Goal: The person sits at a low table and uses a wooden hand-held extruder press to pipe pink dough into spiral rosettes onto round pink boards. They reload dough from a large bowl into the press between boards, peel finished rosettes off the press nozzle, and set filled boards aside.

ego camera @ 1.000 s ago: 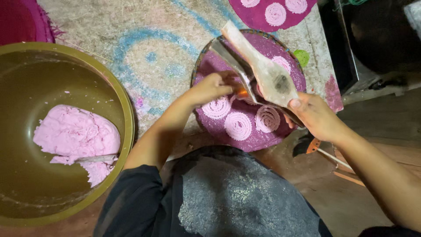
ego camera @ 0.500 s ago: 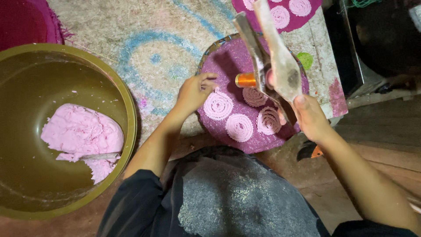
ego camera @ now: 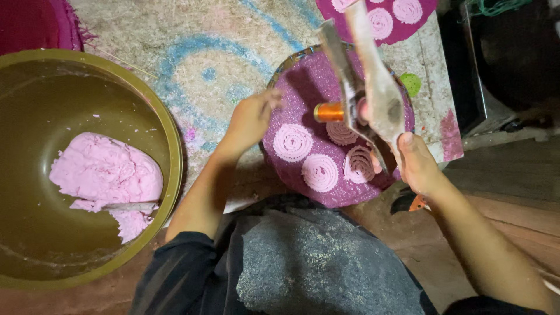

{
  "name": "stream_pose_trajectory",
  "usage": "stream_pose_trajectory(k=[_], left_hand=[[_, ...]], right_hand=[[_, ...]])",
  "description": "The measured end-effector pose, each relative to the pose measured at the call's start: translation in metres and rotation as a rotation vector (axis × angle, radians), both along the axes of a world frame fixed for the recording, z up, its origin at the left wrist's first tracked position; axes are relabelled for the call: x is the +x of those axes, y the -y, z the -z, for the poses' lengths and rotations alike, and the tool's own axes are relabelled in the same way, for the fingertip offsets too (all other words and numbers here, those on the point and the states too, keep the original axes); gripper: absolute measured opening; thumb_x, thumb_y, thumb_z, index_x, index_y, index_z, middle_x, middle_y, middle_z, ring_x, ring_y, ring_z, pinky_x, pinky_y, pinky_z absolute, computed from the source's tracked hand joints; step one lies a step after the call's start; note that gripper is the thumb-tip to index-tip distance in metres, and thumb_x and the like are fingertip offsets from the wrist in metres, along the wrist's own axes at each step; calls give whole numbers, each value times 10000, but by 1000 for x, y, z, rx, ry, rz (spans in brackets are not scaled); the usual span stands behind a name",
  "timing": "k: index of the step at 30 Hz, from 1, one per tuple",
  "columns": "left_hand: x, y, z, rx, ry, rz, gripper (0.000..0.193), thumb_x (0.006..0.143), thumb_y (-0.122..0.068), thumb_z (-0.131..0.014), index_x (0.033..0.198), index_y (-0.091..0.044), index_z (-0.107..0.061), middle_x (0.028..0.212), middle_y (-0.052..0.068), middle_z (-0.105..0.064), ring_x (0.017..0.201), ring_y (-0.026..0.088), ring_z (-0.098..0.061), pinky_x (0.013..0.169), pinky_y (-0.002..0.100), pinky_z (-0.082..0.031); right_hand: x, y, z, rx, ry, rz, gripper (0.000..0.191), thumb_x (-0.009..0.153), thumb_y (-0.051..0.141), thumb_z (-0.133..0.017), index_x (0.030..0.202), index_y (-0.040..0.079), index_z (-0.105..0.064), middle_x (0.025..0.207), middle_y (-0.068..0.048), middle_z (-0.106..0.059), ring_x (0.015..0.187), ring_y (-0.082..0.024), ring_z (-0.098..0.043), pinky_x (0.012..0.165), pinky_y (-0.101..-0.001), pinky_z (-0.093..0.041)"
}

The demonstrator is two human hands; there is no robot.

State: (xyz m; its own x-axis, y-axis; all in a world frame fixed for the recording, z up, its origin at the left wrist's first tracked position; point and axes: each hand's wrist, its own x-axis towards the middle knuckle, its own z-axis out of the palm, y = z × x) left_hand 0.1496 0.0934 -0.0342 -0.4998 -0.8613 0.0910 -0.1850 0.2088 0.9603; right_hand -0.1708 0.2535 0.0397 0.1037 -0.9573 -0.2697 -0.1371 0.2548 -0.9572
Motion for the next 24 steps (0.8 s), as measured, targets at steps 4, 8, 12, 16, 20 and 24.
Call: stream_pose_trajectory(k=[4, 8, 12, 16, 20, 24], left_hand=[[-25, 32, -20, 673, -1067, 248, 618, 995, -495, -543, 1450, -78, -507, 1462, 201, -559, 1365, 283, -559, 1247, 448, -355], [-62, 55, -34, 800, -1575, 463, 577, 1071, -617, -395, 1153, -87, -609, 1034, 74, -634, 1003, 227, -623, 1067, 424, -461], [-63, 84, -39, 762, -1598, 259, 533, 1044, -630, -373, 858, -149, -506, 752, -30, -438, 751, 165, -486, 889, 413, -479], [-52, 98, -37, 738, -1613, 308, 540, 1030, -653, -367, 814, -171, -477, 717, -38, -439, 704, 153, -468, 862, 398, -484], [-60, 95, -35, 805, -1605, 211, 555, 1011, -671, -378, 781, -173, -459, 685, -38, -416, 668, 155, -462, 814, 393, -482], [-66, 104, -43, 811, -1601, 144, 538, 1009, -646, -362, 766, -175, -455, 671, -33, -409, 650, 167, -459, 787, 392, -467]], right_hand=[[3, 26, -6, 281, -147, -175, 821, 964, 733, -308, 961, 15, -707, 751, -51, -693, 676, -167, -642, 602, -332, -486], [11, 62, -31, 323, -316, -322, 788, 998, 691, -283, 874, 43, -713, 669, -45, -677, 626, -148, -646, 592, -311, -480], [31, 91, -47, 107, -586, -224, 607, 1015, 570, -393, 975, 54, -710, 658, -45, -631, 611, -144, -576, 582, -322, -473], [58, 101, -43, 30, -615, -188, 550, 1028, 515, -406, 1036, 46, -693, 635, -35, -596, 589, -144, -570, 566, -324, -471], [55, 105, -55, 141, -675, -208, 593, 1036, 521, -396, 980, 6, -685, 612, -42, -594, 563, -149, -584, 561, -328, -487], [52, 111, -62, 63, -704, -168, 542, 1004, 509, -416, 1071, 49, -695, 626, -16, -584, 558, -151, -559, 536, -334, -468]])
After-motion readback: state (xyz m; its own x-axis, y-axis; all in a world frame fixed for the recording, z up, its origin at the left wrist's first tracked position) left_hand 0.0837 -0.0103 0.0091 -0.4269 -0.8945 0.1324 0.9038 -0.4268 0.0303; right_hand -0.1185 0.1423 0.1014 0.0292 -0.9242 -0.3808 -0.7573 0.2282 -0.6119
